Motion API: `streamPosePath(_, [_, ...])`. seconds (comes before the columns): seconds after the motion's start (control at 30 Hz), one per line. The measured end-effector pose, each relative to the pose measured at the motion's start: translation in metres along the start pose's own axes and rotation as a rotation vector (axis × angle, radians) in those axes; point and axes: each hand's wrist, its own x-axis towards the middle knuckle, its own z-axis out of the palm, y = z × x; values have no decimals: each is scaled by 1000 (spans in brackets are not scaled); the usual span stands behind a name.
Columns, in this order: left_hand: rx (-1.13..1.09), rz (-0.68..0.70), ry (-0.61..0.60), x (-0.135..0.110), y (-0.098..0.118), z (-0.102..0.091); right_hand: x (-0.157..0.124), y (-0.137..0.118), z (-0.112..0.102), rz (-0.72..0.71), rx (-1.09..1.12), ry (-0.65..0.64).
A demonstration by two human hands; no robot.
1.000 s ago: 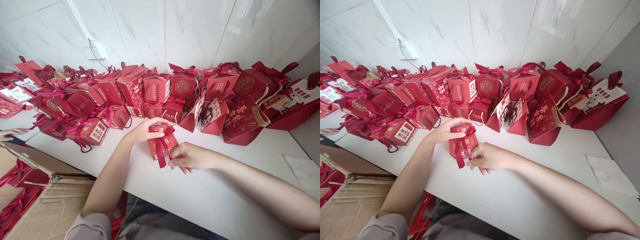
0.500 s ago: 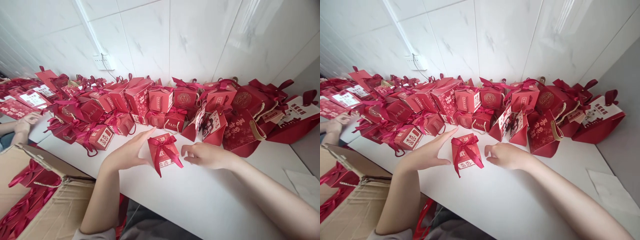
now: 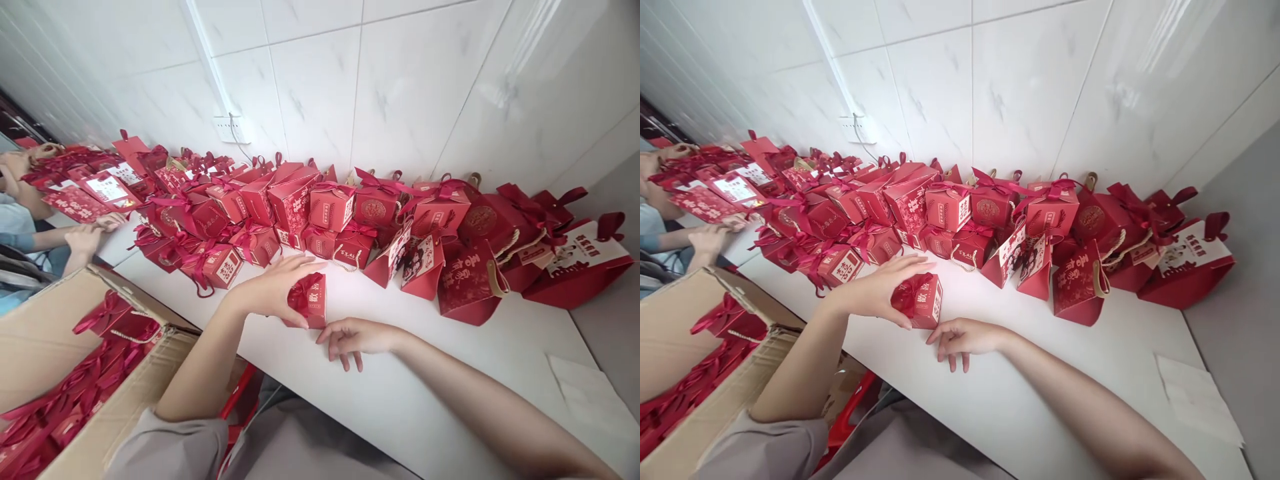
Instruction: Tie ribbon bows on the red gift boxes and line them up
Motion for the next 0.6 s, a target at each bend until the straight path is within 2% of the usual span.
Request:
streamPosePath(0.07, [-2, 49, -77, 1, 0, 4, 0, -1, -3, -21, 48, 15])
streamPosePath(0.17, [53, 33, -125, 2, -3, 12, -1, 1, -2, -44, 68, 3])
streamPosePath(0.23, [102, 16, -100, 2, -4, 18, -1, 3, -1, -59, 75, 10])
streamPosePath(0.43, [133, 11, 77, 11, -3, 37, -1, 12, 0, -78, 135, 48])
streamPosePath(0.53, [189, -25, 95, 9, -1, 31, -3, 13, -1, -75, 155, 43])
streamPosePath(0.6, [202, -61, 136, -4, 2, 17, -5, 13, -1, -77, 170, 39])
